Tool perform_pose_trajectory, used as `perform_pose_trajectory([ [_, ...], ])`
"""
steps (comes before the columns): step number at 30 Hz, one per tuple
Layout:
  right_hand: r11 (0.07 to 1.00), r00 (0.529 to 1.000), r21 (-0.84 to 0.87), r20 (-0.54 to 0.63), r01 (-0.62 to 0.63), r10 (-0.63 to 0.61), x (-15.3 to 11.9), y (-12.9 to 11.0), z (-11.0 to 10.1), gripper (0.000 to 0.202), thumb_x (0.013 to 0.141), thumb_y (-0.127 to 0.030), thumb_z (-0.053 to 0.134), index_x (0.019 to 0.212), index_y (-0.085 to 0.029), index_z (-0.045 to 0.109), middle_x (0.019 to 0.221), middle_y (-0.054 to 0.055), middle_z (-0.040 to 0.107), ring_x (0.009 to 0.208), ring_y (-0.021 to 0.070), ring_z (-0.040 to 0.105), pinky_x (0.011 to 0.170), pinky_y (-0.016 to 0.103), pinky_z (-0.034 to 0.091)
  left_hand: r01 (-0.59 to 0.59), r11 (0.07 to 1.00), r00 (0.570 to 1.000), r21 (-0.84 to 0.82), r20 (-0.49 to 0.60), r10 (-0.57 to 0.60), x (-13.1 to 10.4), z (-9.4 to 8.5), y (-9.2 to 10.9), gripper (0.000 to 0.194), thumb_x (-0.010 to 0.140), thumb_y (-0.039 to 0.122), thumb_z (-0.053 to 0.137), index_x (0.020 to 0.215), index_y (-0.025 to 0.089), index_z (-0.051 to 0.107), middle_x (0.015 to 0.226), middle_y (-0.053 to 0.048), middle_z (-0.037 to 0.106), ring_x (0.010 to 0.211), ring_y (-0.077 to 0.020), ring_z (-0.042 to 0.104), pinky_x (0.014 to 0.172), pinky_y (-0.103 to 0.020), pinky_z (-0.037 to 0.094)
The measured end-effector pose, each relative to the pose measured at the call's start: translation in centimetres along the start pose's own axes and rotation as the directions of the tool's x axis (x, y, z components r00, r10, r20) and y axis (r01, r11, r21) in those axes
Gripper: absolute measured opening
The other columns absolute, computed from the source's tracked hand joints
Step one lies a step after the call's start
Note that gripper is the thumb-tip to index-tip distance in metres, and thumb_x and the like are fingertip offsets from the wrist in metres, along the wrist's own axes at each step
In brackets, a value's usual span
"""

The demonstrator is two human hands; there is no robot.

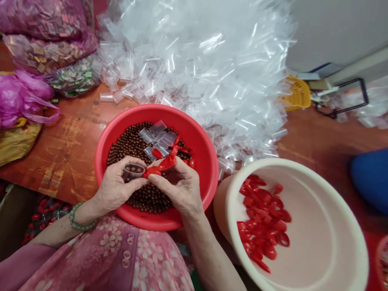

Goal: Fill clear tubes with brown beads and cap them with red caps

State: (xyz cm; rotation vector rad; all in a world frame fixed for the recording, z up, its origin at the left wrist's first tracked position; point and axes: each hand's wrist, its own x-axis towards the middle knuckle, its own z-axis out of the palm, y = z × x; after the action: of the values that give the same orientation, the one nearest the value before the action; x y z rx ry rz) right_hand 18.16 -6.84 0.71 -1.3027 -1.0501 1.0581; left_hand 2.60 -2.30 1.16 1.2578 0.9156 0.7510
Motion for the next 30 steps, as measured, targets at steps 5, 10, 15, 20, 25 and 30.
perform_pose_trajectory([
  [5,0.999,0.999,-0.021,-0.021,-0.026,0.026,0.0,-0.4,-0.4,0.024,0.072,-0.030,0.080,0.086,-0.024,0.061,0.083,0.001,0.072,0.076,0.0182,0.070,0.070,0.031,0.058,0.075,0.993,0.996,-0.091,0.057,-0.070,0.0,-0.5,0.0,0.021,0.072,0.018,0.074,0.089,0.016,0.061,0.083,0.000,0.068,0.077,-0.0119,0.064,0.079,-0.027,0.052],
  [10,0.963,0.992,-0.255,0.108,0.086,-0.060,-0.1,-1.4,-1.2,0.012,0.074,-0.024,0.077,0.083,-0.023,0.069,0.078,0.001,0.073,0.071,0.0161,0.069,0.066,0.026,0.057,0.105,0.988,0.991,-0.116,0.093,-0.095,0.2,-0.6,-0.3,0.024,0.072,0.016,0.074,0.092,0.016,0.062,0.082,0.000,0.067,0.077,-0.0119,0.064,0.080,-0.027,0.052],
  [15,0.932,0.993,-0.361,0.122,0.045,0.000,-0.7,-1.9,-1.4,0.008,0.078,-0.025,0.074,0.083,-0.022,0.069,0.074,0.001,0.073,0.061,0.0140,0.066,0.055,0.023,0.052,0.114,0.991,0.990,-0.063,0.087,-0.108,0.1,-0.4,-0.8,0.023,0.071,0.017,0.075,0.090,0.016,0.063,0.081,0.000,0.068,0.078,-0.0137,0.066,0.079,-0.028,0.053],
  [20,0.891,0.974,-0.446,0.227,0.080,0.026,-1.0,-2.2,-1.8,0.010,0.079,-0.028,0.074,0.078,-0.020,0.067,0.079,0.003,0.073,0.069,0.0153,0.067,0.061,0.025,0.054,-0.043,0.992,0.989,0.115,0.143,0.027,-0.1,-0.5,-1.0,0.028,0.073,0.013,0.069,0.100,0.017,0.063,0.087,-0.001,0.070,0.081,-0.0149,0.067,0.079,-0.028,0.053],
  [25,0.896,0.987,-0.442,0.159,0.044,0.031,-1.0,-2.1,-2.2,0.016,0.076,-0.029,0.077,0.090,-0.023,0.071,0.079,0.000,0.072,0.068,0.0144,0.067,0.062,0.024,0.055,-0.061,0.989,0.976,0.133,0.215,0.031,0.0,-0.6,-0.7,0.028,0.076,0.015,0.067,0.103,0.017,0.062,0.090,-0.002,0.070,0.084,-0.0156,0.067,0.080,-0.028,0.051],
  [30,0.935,0.988,-0.353,-0.129,0.036,-0.087,-0.6,-2.0,-1.2,0.019,0.076,-0.027,0.078,0.094,-0.027,0.074,0.087,0.001,0.075,0.078,0.0170,0.070,0.073,0.030,0.058,0.032,0.999,0.969,0.039,0.243,-0.040,0.1,-0.7,-0.2,0.014,0.083,0.017,0.062,0.097,0.016,0.062,0.081,0.000,0.066,0.077,-0.0128,0.062,0.074,-0.025,0.048],
])
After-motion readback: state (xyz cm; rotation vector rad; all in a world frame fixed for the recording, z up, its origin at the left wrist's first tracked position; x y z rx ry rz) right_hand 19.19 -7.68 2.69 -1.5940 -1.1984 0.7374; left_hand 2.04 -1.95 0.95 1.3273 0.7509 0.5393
